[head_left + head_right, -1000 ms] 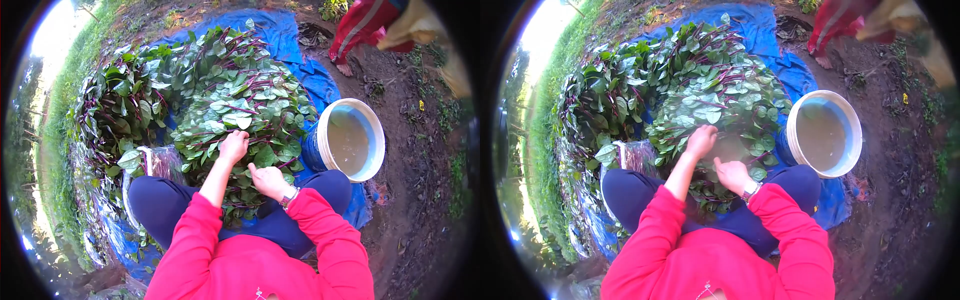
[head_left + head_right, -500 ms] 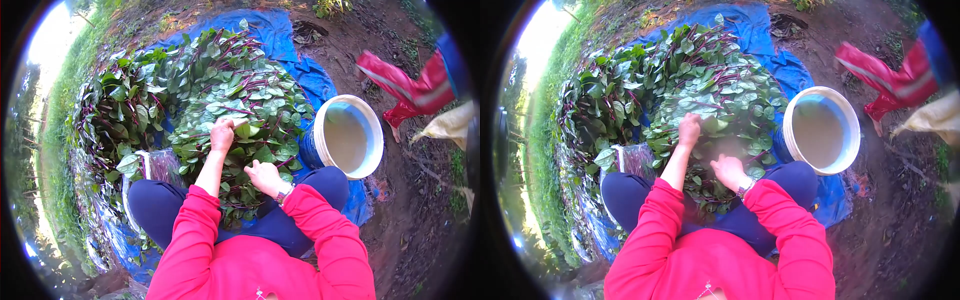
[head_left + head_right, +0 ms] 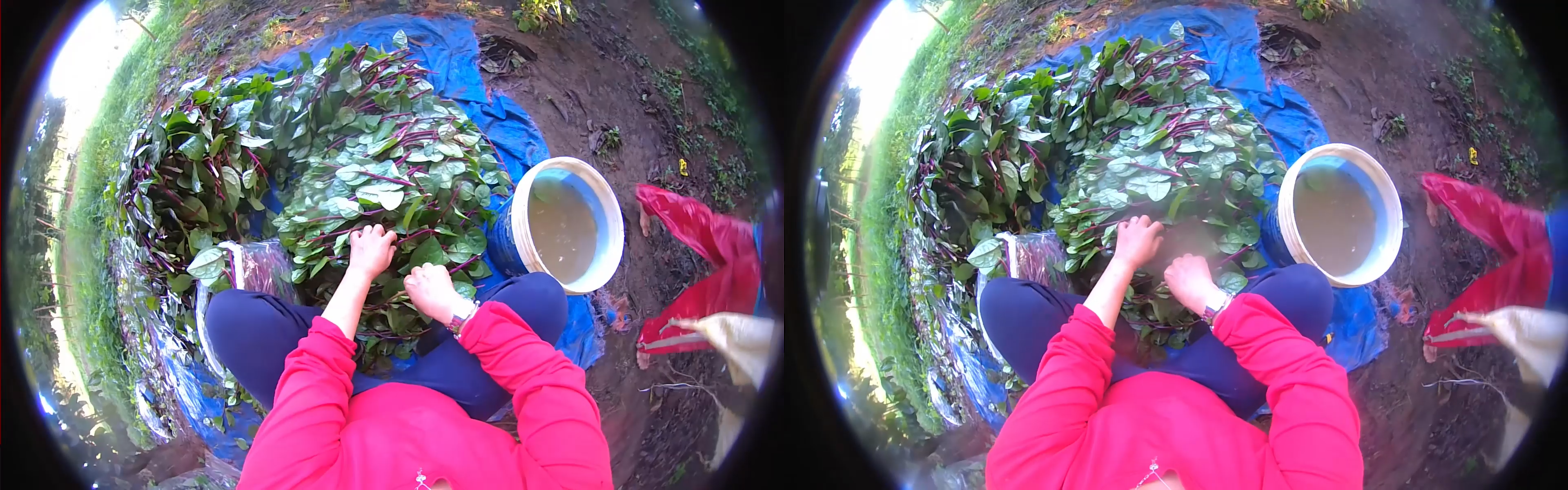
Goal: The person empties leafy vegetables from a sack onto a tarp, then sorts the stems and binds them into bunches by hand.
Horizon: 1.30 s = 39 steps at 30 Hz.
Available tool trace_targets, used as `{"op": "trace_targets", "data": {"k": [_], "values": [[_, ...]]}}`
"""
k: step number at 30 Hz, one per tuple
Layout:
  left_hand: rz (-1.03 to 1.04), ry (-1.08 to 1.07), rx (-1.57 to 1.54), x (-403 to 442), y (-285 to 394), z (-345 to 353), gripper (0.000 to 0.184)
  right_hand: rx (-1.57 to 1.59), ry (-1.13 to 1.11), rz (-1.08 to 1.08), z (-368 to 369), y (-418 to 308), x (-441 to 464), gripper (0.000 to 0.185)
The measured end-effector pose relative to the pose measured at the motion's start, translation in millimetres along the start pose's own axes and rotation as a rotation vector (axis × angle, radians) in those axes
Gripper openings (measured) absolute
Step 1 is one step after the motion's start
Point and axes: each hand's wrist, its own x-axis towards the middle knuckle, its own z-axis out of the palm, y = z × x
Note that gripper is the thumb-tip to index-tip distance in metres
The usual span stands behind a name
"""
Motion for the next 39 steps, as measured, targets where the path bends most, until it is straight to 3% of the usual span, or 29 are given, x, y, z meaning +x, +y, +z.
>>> {"op": "trace_targets", "data": {"k": [2,4,6,8,10,12,13,14,16,17,18,20,22,26,30,32,36,39], "values": [[0.037,0.009,-0.056,-4,-1,4,0.021,0.004,0.060,0.023,-3,-1,-1,0.017],[0.013,0.032,-0.150,-8,1,-8,0.017,-0.167,0.462,-0.044,-9,5,1,0.022],[0.070,-0.214,-0.460,-11,-5,-29,0.020,-0.183,0.570,-0.023,-20,7,3,0.031],[0.102,-0.299,-0.587,-17,-9,-49,0.023,-0.164,0.637,0.041,-22,8,7,0.033],[0.102,-0.300,-0.573,-19,-11,-65,0.024,-0.054,0.397,0.096,-10,8,8,0.037],[0.026,-0.273,-0.719,-24,-6,-76,0.025,-0.022,0.417,0.021,-7,11,5,0.026],[0.099,-0.058,-0.651,-25,-1,-74,0.028,0.017,0.489,0.051,-12,12,4,0.021],[0.104,0.335,-0.521,-26,11,-70,0.027,0.054,0.560,0.078,-19,14,4,0.016],[-0.034,0.668,-0.430,-31,26,-65,0.020,0.097,0.729,0.189,-37,27,10,0.010],[-0.080,0.682,-0.561,-36,29,-47,0.011,0.094,0.759,0.274,-49,33,7,0.010],[-0.053,0.638,-0.600,-43,35,-36,0.008,0.129,0.808,0.341,-53,42,7,0.012],[-0.085,0.349,-0.608,-62,44,-3,0.007,0.152,0.877,0.419,-65,48,2,0.016],[0.087,0.007,-0.308,-76,50,23,0.019,0.158,0.876,0.493,-68,53,2,0.020],[0.202,-0.285,0.082,-99,47,65,0.037,0.155,0.891,0.506,-69,53,2,0.018],[0.024,-0.328,0.109,-81,21,88,0.021,0.099,0.930,0.459,-69,48,2,0.011],[-0.246,-0.197,-0.114,-66,17,66,0.016,0.037,0.915,0.480,-68,49,1,0.016],[-0.395,0.456,-0.228,-25,-40,15,0.025,-0.036,0.914,0.521,-64,54,1,0.011],[-0.425,0.731,-0.460,-9,-75,-43,0.032,-0.006,0.878,0.458,-62,52,-3,0.012]]}}
